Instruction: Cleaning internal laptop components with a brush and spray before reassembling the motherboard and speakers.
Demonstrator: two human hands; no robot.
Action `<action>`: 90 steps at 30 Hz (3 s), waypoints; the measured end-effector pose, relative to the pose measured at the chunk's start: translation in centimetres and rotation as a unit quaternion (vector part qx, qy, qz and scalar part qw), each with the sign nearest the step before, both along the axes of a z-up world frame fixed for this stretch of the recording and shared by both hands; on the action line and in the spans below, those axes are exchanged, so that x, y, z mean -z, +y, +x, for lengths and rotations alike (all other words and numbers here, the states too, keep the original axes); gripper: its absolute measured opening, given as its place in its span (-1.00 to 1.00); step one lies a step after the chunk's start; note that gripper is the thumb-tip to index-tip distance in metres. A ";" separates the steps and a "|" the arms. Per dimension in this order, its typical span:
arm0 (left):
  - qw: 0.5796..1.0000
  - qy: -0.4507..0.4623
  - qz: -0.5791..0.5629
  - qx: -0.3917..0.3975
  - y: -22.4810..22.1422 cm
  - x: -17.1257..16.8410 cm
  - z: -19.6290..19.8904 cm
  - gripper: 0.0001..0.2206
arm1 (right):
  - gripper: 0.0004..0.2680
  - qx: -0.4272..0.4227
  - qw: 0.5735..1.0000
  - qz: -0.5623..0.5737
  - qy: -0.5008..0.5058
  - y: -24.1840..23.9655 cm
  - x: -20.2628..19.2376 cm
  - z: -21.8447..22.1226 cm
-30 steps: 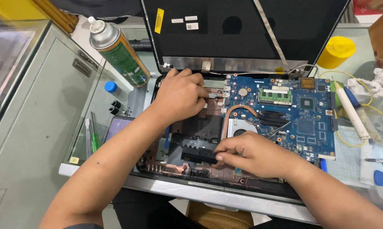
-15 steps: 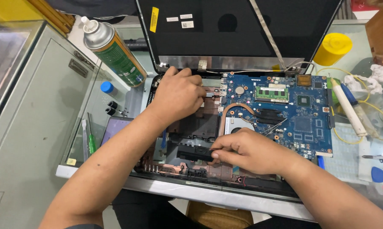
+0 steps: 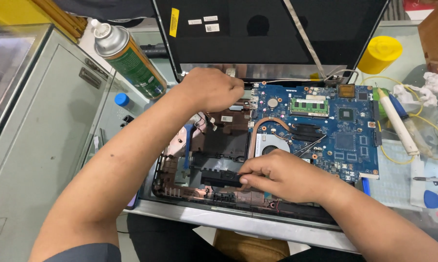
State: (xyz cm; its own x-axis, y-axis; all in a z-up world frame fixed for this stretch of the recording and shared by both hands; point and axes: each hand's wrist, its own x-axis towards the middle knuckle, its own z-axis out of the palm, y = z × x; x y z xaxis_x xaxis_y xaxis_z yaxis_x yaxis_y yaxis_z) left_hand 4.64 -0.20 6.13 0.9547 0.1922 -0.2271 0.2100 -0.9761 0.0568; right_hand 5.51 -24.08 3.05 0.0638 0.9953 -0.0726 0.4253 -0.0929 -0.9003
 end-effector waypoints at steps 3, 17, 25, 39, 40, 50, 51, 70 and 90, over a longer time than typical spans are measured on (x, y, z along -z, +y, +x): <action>0.993 0.074 -0.078 -0.047 -1.2 -2.4 -0.2 -0.44 | -0.84 0.003 1.000 -0.001 0.000 0.0 0.0 -0.2; 0.993 0.030 -0.091 -0.067 0.8 2.4 2.9 -0.39 | -0.83 -0.006 1.000 -0.012 -0.014 -0.1 -0.5 -0.3; 0.990 -0.023 -0.117 -0.070 0.2 0.6 1.8 -0.48 | -0.83 -0.003 1.000 -0.009 -0.005 -0.2 -0.1 -0.3; 0.997 -0.052 0.010 0.054 0.5 -0.1 0.9 -0.80 | -0.83 -0.001 1.000 -0.013 -0.009 -0.2 -0.4 -0.2; 0.997 -0.054 0.011 0.054 0.4 -0.2 0.9 -0.80 | -0.83 -0.001 1.000 -0.011 -0.011 -0.3 -0.4 -0.3; 0.974 -0.017 0.064 0.217 3.3 1.4 1.5 -0.78 | -0.82 -0.003 0.994 -0.112 0.010 0.0 -1.1 0.1; 0.974 -0.028 0.055 0.218 3.6 1.7 1.6 -0.85 | -0.82 0.007 0.991 -0.131 0.018 0.1 -1.1 0.1; 0.900 -0.096 0.060 0.421 6.3 3.8 2.9 -0.78 | -0.80 -0.036 0.994 -0.097 0.040 0.5 2.2 1.7; 0.833 -0.455 -0.313 0.031 -2.8 -4.8 -18.1 -0.94 | -0.80 0.093 0.985 -0.144 0.025 -0.3 2.2 0.7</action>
State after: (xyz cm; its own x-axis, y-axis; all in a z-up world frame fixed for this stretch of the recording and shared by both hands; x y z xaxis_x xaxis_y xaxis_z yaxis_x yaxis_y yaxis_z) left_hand -13.46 -3.03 10.92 0.7898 0.2520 0.5592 -0.2480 -0.7026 0.6669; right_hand 6.18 -24.36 0.85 0.2323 0.9045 -0.3577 0.3322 -0.4194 -0.8448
